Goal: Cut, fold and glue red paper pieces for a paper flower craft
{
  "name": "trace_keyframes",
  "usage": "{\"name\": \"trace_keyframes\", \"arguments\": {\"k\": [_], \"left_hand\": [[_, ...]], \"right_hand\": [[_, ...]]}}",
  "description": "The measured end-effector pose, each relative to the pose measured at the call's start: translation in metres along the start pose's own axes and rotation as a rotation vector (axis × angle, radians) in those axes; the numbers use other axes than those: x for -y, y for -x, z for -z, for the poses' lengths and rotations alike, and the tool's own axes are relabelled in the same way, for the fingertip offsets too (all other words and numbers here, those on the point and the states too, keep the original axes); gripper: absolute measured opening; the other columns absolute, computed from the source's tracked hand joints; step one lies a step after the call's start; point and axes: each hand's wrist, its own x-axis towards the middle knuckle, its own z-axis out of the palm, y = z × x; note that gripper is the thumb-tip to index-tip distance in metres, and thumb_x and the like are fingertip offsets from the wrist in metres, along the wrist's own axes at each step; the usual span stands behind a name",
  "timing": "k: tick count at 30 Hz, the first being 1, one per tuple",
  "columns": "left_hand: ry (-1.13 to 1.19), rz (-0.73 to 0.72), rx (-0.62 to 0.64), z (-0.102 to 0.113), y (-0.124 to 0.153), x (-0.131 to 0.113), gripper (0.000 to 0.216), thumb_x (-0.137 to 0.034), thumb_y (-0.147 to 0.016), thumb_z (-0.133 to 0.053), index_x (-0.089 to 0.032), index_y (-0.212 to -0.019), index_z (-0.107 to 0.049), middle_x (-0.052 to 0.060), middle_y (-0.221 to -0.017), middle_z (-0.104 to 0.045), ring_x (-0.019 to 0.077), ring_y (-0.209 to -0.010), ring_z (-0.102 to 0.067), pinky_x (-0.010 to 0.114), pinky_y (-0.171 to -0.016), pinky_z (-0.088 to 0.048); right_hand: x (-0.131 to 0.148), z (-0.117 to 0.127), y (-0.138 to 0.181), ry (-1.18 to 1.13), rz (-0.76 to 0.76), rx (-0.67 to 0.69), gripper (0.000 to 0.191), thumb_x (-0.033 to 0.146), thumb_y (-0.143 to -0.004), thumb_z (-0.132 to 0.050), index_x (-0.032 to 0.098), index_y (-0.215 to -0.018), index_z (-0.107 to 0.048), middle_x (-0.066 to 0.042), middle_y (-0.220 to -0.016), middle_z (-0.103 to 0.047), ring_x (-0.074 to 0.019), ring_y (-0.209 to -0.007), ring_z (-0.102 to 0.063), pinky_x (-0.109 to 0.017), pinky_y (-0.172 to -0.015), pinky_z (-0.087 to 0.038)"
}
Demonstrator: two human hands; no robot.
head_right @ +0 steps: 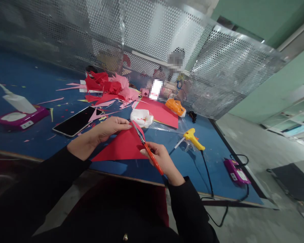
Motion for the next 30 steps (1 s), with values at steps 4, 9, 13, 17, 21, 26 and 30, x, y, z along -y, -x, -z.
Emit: {"name": "trace_keyframes", "arguments": {"k": [4, 9, 13, 17, 21, 26, 30], "left_hand": [[-0.002, -0.002, -0.003, 0.0, 0.0, 0.001, 0.018, -0.023, -0.076, -0.073, -0.02, -0.059, -0.071, 0.001, -0.057, -0.066, 0.0109, -0.05, -0.055, 0.025, -0.058, -0.045], [0.003, -0.004, -0.015, 0.001, -0.001, 0.002, 0.014, -0.022, -0.077, -0.071, -0.02, -0.064, -0.074, 0.002, -0.06, -0.068, 0.0106, -0.051, -0.055, 0.024, -0.057, -0.044], [0.002, 0.014, -0.025, 0.0, -0.002, 0.001, 0.007, -0.02, -0.074, -0.071, -0.019, -0.069, -0.075, 0.003, -0.065, -0.071, 0.0113, -0.054, -0.058, 0.024, -0.057, -0.044], [-0.004, 0.032, -0.011, -0.001, -0.003, 0.001, 0.006, -0.02, -0.073, -0.071, -0.018, -0.074, -0.077, 0.004, -0.069, -0.073, 0.012, -0.056, -0.06, 0.023, -0.056, -0.044], [-0.011, 0.045, 0.001, -0.003, -0.002, -0.001, 0.006, -0.02, -0.073, -0.071, -0.018, -0.074, -0.076, 0.003, -0.068, -0.073, 0.0118, -0.055, -0.061, 0.022, -0.054, -0.043], [0.013, 0.064, 0.016, -0.008, -0.001, -0.004, 0.004, -0.019, -0.072, -0.07, -0.018, -0.072, -0.074, 0.002, -0.064, -0.072, 0.0127, -0.055, -0.062, 0.024, -0.057, -0.046], [0.054, 0.069, 0.048, -0.012, 0.001, -0.007, 0.003, -0.018, -0.073, -0.07, -0.018, -0.072, -0.073, 0.001, -0.065, -0.072, 0.0127, -0.057, -0.063, 0.025, -0.061, -0.049]], "right_hand": [[0.001, -0.003, -0.002, 0.004, 0.007, -0.074, 0.054, 0.06, -0.074, -0.074, 0.013, -0.099, -0.073, 0.009, -0.052, -0.038, -0.0052, -0.04, -0.03, -0.02, -0.037, -0.022], [-0.002, -0.001, -0.006, 0.027, 0.049, -0.273, 0.065, 0.065, -0.073, -0.07, 0.014, -0.112, -0.069, 0.008, -0.054, -0.044, -0.007, -0.039, -0.036, -0.022, -0.038, -0.028], [-0.004, 0.012, -0.016, 0.09, 0.043, -0.453, 0.072, 0.076, -0.078, -0.055, 0.016, -0.117, -0.064, 0.006, -0.064, -0.05, -0.0075, -0.042, -0.039, -0.022, -0.04, -0.032], [0.0, 0.036, -0.042, 0.265, -0.047, -0.527, 0.068, 0.08, -0.078, -0.05, 0.017, -0.097, -0.068, 0.001, -0.065, -0.057, -0.0123, -0.046, -0.051, -0.025, -0.045, -0.04], [0.011, 0.056, -0.081, 0.527, -0.176, -0.626, 0.057, 0.066, -0.079, -0.064, 0.017, -0.106, -0.068, -0.01, -0.086, -0.072, -0.0256, -0.083, -0.07, -0.031, -0.068, -0.05], [0.014, 0.056, -0.106, 0.755, -0.311, -0.68, 0.061, 0.061, -0.084, -0.064, 0.016, -0.124, -0.057, -0.019, -0.115, -0.072, -0.0344, -0.114, -0.066, -0.039, -0.088, -0.049], [0.004, 0.047, -0.101, 0.852, -0.364, -0.642, 0.069, 0.067, -0.083, -0.063, 0.016, -0.128, -0.051, -0.019, -0.11, -0.073, -0.0355, -0.109, -0.069, -0.038, -0.082, -0.05]]}}
